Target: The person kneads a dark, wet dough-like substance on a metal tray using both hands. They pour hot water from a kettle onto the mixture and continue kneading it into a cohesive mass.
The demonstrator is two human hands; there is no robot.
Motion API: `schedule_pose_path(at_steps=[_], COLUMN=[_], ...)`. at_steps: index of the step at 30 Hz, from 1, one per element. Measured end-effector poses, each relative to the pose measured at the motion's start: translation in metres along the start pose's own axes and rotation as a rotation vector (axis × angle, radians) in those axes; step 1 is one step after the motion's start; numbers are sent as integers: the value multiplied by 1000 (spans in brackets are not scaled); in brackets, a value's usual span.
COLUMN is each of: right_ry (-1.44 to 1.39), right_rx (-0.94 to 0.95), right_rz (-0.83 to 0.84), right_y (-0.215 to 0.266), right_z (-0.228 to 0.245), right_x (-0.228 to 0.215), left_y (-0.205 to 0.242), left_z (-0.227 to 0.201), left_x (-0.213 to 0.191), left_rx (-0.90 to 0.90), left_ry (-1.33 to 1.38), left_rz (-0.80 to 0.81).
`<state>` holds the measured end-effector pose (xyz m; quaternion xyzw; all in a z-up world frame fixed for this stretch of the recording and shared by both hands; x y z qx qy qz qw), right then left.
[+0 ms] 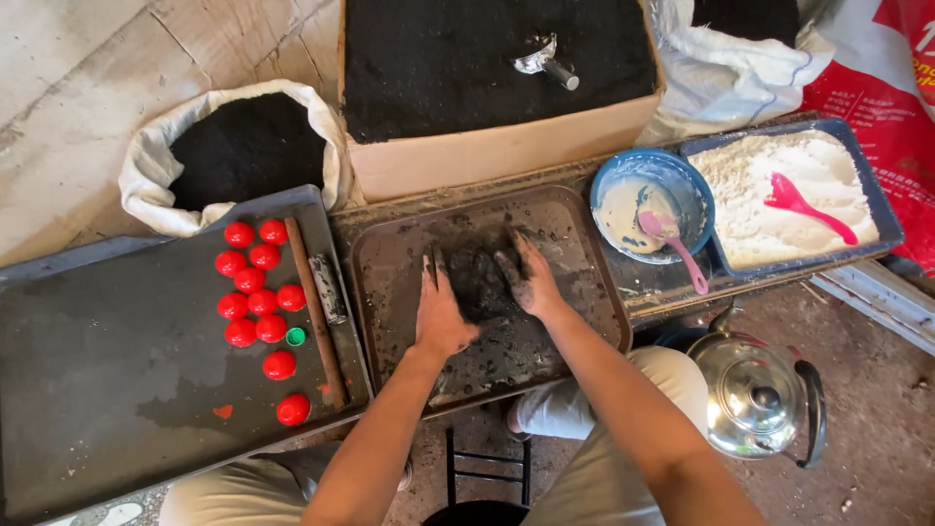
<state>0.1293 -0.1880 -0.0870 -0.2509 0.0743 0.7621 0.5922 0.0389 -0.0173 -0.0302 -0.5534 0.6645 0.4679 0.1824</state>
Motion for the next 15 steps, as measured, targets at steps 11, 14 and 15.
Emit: schedule_pose_path(at_steps=[11, 14, 15], right_ry=[-1009, -777, -639], right_rx=[270, 181, 128], right_rz=[85, 110, 123], right_y=[-8, -21, -27], right_z=[-42, -32, -27], right_x=[41, 38, 37], left_y=[-47, -51, -50], left_z=[33, 33, 32], left_x=[53, 53, 52], left_rx=[46, 95, 113], left_ry=[-104, -84, -71], left_rz=[-184, -261, -294])
Point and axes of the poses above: each hand's wrist, its own y-axis away from the middle knuckle, its own x-axis out of the palm, z = x × y, the point moved 4 cm from there along -y, towards the middle knuckle, and after that the axes turned 1 degree about -y, right-handed, at the moved point
